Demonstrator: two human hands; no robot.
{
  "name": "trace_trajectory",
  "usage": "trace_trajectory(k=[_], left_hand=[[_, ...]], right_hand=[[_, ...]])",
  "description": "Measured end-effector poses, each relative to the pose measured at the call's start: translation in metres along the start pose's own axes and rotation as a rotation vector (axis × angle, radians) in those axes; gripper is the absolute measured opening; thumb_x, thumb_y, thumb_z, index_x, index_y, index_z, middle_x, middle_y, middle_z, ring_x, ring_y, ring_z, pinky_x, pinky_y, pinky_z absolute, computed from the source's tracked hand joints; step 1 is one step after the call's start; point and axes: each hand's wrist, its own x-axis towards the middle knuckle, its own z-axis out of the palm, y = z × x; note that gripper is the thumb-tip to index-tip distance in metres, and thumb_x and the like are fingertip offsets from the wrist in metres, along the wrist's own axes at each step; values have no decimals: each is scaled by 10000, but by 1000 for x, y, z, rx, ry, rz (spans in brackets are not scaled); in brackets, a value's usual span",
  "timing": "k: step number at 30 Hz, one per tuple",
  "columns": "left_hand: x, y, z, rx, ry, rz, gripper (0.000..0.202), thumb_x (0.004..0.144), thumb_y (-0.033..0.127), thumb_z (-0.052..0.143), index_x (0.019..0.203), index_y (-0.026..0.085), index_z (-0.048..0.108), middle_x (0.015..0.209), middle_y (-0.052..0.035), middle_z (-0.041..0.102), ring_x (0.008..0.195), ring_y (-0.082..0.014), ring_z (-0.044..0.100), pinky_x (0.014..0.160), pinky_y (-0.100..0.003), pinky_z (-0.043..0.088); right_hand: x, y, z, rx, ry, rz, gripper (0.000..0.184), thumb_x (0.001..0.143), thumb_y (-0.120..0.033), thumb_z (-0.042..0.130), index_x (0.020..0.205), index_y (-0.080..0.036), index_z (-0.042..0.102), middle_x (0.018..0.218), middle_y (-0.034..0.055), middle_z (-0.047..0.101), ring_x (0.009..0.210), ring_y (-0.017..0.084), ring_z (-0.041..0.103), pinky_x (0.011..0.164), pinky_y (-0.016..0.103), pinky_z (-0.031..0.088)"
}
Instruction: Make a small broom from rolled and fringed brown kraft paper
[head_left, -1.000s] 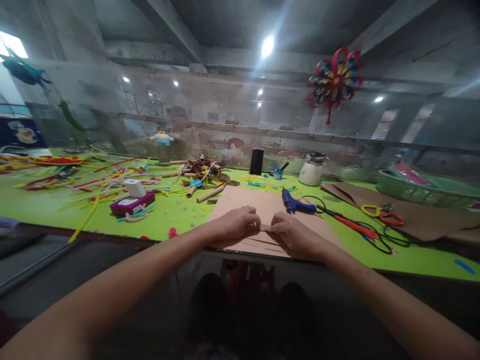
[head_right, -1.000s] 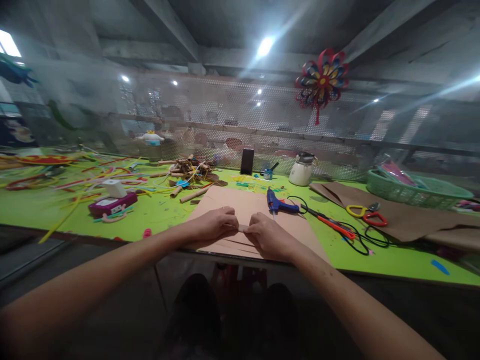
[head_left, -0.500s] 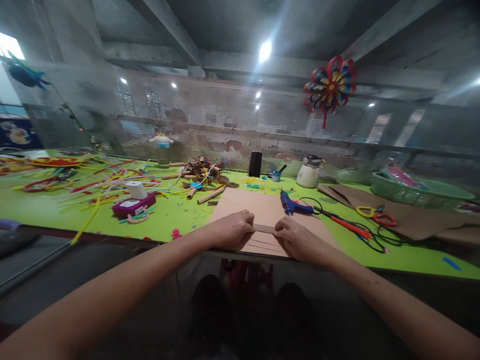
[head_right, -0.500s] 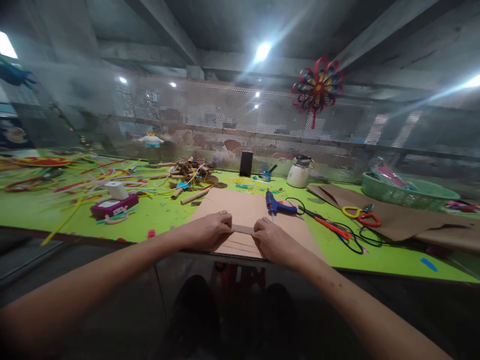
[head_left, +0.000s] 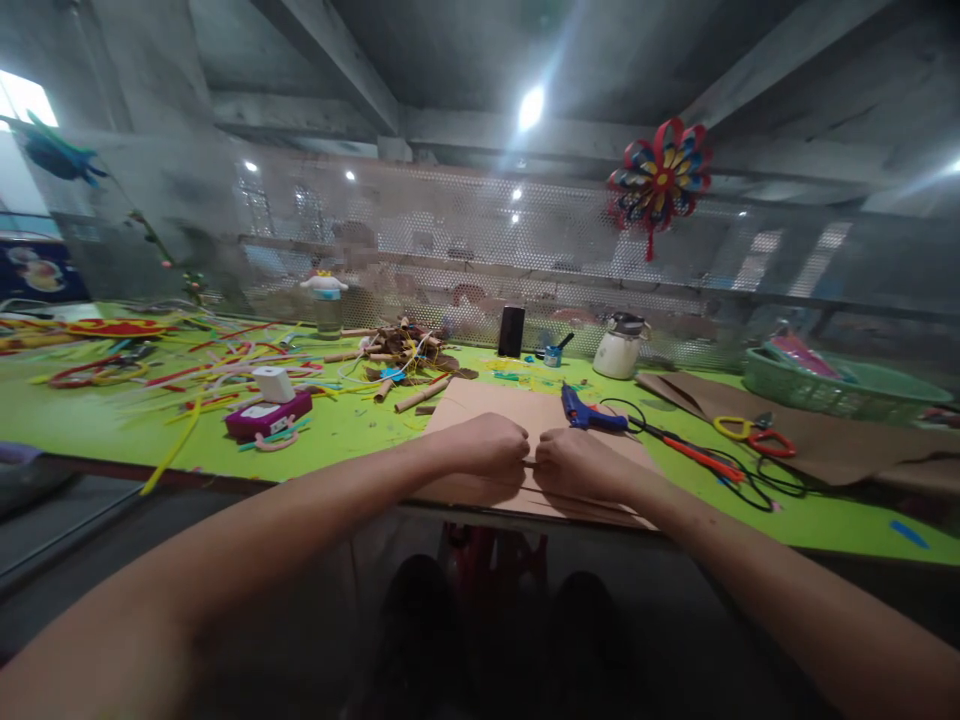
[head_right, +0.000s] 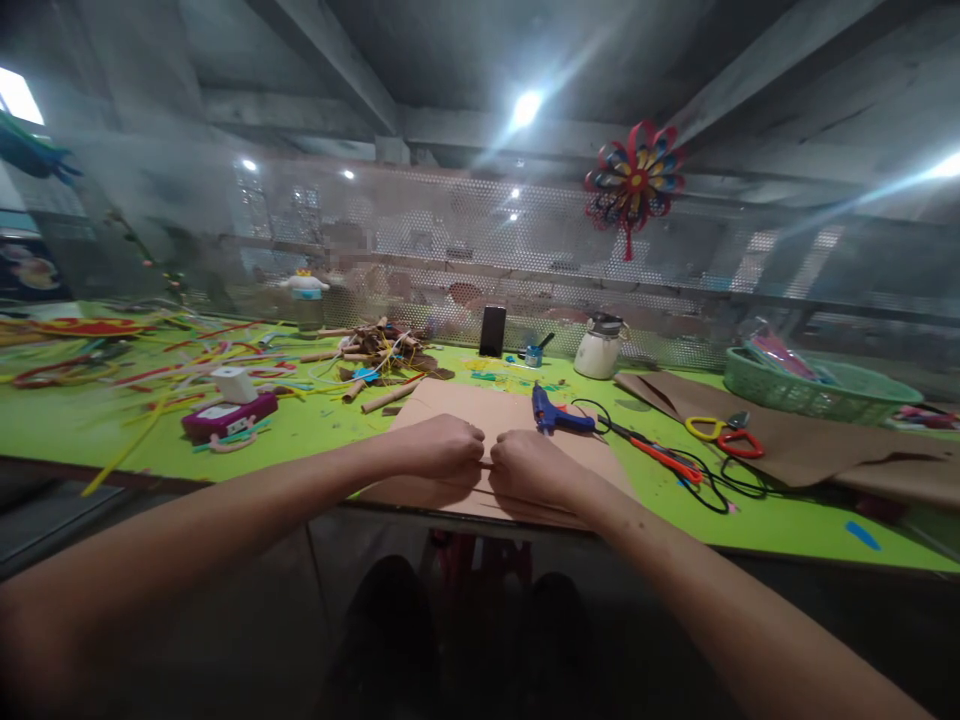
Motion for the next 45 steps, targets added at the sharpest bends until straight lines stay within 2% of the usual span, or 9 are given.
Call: trace_trajectory(k=[4, 6, 11, 14, 17, 22, 32, 38, 45], left_hand=[[-7, -9, -35, -252, 11, -42, 134, 690, 86, 514, 729, 148, 627, 724, -31, 616, 580, -106, 497, 514, -213, 328], [-7, -17, -46, -442, -63, -128, 185, 677, 67, 507, 791, 150, 627, 712, -13, 617, 591, -95, 503, 524, -193, 335], [0, -34, -26, -910, -311, -219, 151, 742, 202, 529, 812, 113, 628, 609, 0, 590, 560, -90, 510, 563, -194, 381], [3, -36, 0, -864, -231, -267, 156, 693, 192, 575, 795, 104, 652, 650, 1, 606, 579, -86, 493, 571, -183, 373], [3, -32, 13, -769, -143, -263, 180, 698, 212, 569, 808, 106, 663, 686, -2, 611, 598, -89, 492, 558, -172, 362], [-1, -21, 16, -717, -62, -234, 203, 736, 240, 540, 831, 102, 655, 658, 8, 582, 567, -78, 443, 527, -172, 335], [-7, -12, 16, -602, 59, -253, 159, 701, 140, 543, 793, 116, 671, 691, -11, 606, 585, -88, 477, 544, -180, 344], [-13, -11, 11, -617, 56, -225, 191, 664, 51, 494, 740, 103, 661, 715, -24, 612, 600, -87, 506, 555, -173, 366], [-15, -23, 8, -574, -76, -204, 249, 589, 37, 524, 779, 127, 658, 706, -2, 614, 602, -92, 505, 530, -168, 359]], right_hand=[[-5, 21, -11, 393, 45, -41, 202, 759, -172, 477, 764, -146, 678, 725, 55, 672, 660, 140, 575, 598, 223, 390], [-2, 33, -17, 617, -5, -55, 186, 761, -208, 501, 772, -138, 672, 698, 39, 664, 637, 132, 571, 588, 222, 408], [18, 49, -6, 895, -252, -41, 230, 726, -326, 578, 731, -112, 659, 600, 21, 625, 568, 116, 548, 576, 228, 433], [26, 51, 8, 844, -300, -64, 244, 732, -331, 563, 725, -106, 659, 604, 24, 629, 557, 114, 537, 566, 227, 429], [25, 48, 16, 726, -211, -111, 243, 745, -307, 545, 775, -102, 672, 656, 33, 645, 595, 120, 542, 582, 224, 423], [19, 36, 22, 604, -18, -70, 208, 742, -227, 524, 821, -126, 687, 717, 28, 664, 641, 129, 547, 587, 213, 413], [10, 20, 24, 353, 100, -104, 150, 739, -149, 500, 717, -153, 648, 650, 12, 625, 538, 87, 460, 526, 201, 333], [-2, 20, 16, 309, 114, -96, 154, 732, -109, 484, 739, -144, 635, 695, 38, 624, 599, 106, 500, 562, 211, 345], [-2, 25, 20, 289, 107, -116, 165, 725, -97, 477, 749, -149, 632, 741, 42, 626, 627, 107, 516, 593, 209, 365]])
